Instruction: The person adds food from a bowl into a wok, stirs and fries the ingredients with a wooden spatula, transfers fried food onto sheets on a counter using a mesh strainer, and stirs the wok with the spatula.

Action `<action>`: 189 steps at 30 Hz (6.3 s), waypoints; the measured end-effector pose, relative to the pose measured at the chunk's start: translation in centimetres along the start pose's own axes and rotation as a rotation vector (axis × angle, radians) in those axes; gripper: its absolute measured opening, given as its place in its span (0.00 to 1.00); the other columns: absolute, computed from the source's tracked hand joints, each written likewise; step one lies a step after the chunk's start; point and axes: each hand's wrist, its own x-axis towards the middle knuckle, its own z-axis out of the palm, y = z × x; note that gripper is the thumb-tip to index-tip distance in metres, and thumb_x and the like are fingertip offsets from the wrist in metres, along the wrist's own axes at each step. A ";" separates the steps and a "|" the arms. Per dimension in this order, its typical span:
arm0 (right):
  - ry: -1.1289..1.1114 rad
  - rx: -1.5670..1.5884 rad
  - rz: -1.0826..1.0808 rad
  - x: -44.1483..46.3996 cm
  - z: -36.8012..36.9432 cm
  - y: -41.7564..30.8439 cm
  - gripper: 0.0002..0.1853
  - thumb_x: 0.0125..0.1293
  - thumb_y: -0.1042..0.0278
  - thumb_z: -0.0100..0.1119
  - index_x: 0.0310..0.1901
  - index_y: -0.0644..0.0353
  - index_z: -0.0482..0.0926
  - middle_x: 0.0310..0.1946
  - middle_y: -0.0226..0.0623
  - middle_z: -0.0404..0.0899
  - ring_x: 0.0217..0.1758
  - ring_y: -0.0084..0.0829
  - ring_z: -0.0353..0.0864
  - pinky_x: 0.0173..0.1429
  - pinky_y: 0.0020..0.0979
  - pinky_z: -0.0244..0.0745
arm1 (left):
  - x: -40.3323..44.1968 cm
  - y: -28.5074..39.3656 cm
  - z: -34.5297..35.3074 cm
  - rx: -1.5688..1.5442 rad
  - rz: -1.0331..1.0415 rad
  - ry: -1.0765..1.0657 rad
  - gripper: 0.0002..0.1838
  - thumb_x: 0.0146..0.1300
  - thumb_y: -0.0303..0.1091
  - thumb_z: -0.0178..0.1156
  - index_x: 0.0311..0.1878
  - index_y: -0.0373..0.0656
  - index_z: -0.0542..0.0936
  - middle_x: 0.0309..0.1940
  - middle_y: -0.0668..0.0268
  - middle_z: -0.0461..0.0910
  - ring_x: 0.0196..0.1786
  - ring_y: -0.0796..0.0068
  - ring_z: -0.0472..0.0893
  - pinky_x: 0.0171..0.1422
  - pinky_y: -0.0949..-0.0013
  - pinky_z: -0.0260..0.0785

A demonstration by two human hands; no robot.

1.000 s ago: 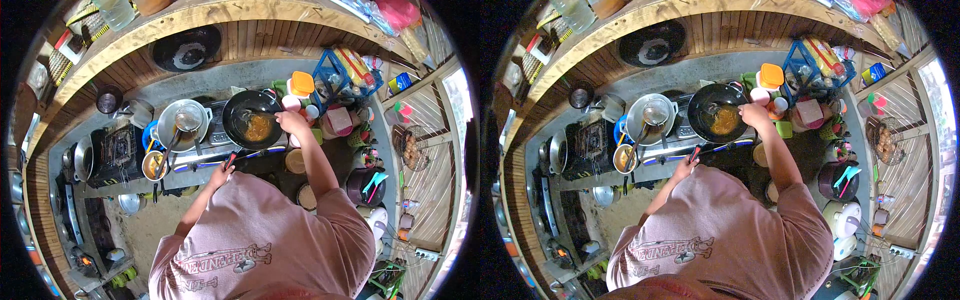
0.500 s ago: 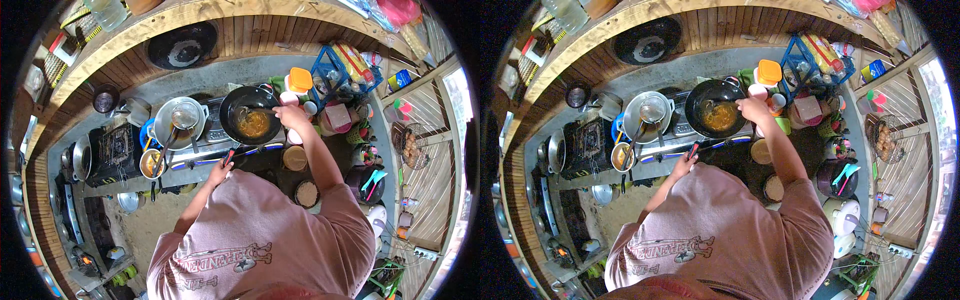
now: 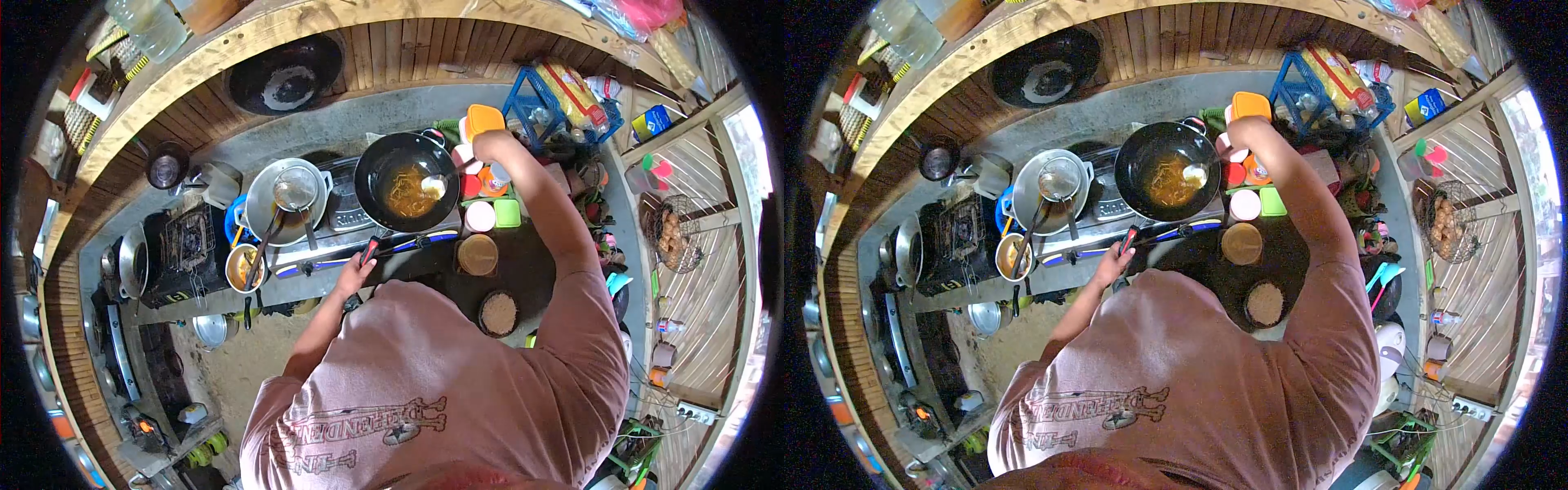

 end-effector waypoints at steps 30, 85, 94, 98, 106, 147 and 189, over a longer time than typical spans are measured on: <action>0.532 0.191 0.083 -6.8 8.4 -2.5 0.12 0.68 0.67 0.54 0.46 0.54 0.86 0.35 0.42 0.87 0.40 0.46 0.88 0.45 0.48 0.81 | 0.8 3.2 -3.6 0.016 -0.097 -0.117 0.21 0.71 0.55 0.62 0.45 0.44 0.76 0.22 0.74 0.68 0.25 0.80 0.66 0.29 0.70 0.59; 0.596 0.526 -0.054 -11.7 12.5 -16.6 0.14 0.68 0.69 0.51 0.50 0.59 0.83 0.33 0.46 0.85 0.32 0.46 0.88 0.34 0.47 0.83 | -0.3 4.0 2.8 -0.181 -0.195 -0.086 0.22 0.73 0.57 0.59 0.35 0.47 0.72 0.20 0.74 0.72 0.17 0.83 0.68 0.21 0.74 0.61; 0.651 0.578 -0.032 -11.3 14.1 -16.1 0.18 0.67 0.70 0.52 0.56 0.58 0.82 0.38 0.46 0.85 0.35 0.45 0.88 0.36 0.45 0.83 | -0.3 3.7 2.7 -0.325 -0.232 -0.131 0.19 0.74 0.52 0.61 0.37 0.47 0.72 0.20 0.75 0.71 0.16 0.83 0.67 0.20 0.74 0.60; 0.689 0.536 -0.011 -9.7 13.9 -17.1 0.17 0.67 0.70 0.52 0.55 0.57 0.83 0.39 0.44 0.85 0.36 0.45 0.88 0.36 0.46 0.83 | -0.6 4.2 3.1 -0.403 -0.267 -0.128 0.19 0.74 0.52 0.60 0.37 0.48 0.72 0.19 0.75 0.71 0.16 0.84 0.67 0.20 0.74 0.59; 0.725 0.518 0.103 -8.3 14.3 -13.1 0.14 0.71 0.60 0.56 0.50 0.56 0.85 0.34 0.43 0.86 0.34 0.42 0.88 0.32 0.45 0.81 | -0.2 3.7 2.7 -0.249 -0.216 -0.094 0.18 0.74 0.52 0.60 0.39 0.47 0.71 0.19 0.76 0.70 0.17 0.85 0.66 0.20 0.74 0.58; 0.686 0.738 0.324 -11.1 14.7 -8.4 0.18 0.72 0.58 0.55 0.57 0.55 0.82 0.31 0.53 0.85 0.36 0.54 0.86 0.42 0.53 0.80 | 0.3 5.0 4.8 -0.347 -0.197 -0.013 0.20 0.74 0.51 0.61 0.34 0.48 0.69 0.18 0.74 0.69 0.16 0.82 0.67 0.19 0.72 0.58; 0.455 0.565 0.250 -10.7 10.2 -5.2 0.13 0.68 0.61 0.57 0.44 0.59 0.86 0.37 0.52 0.86 0.43 0.52 0.87 0.49 0.51 0.81 | -0.6 5.7 3.8 -0.278 -0.216 -0.005 0.20 0.73 0.53 0.61 0.34 0.48 0.71 0.19 0.75 0.69 0.18 0.83 0.67 0.21 0.71 0.59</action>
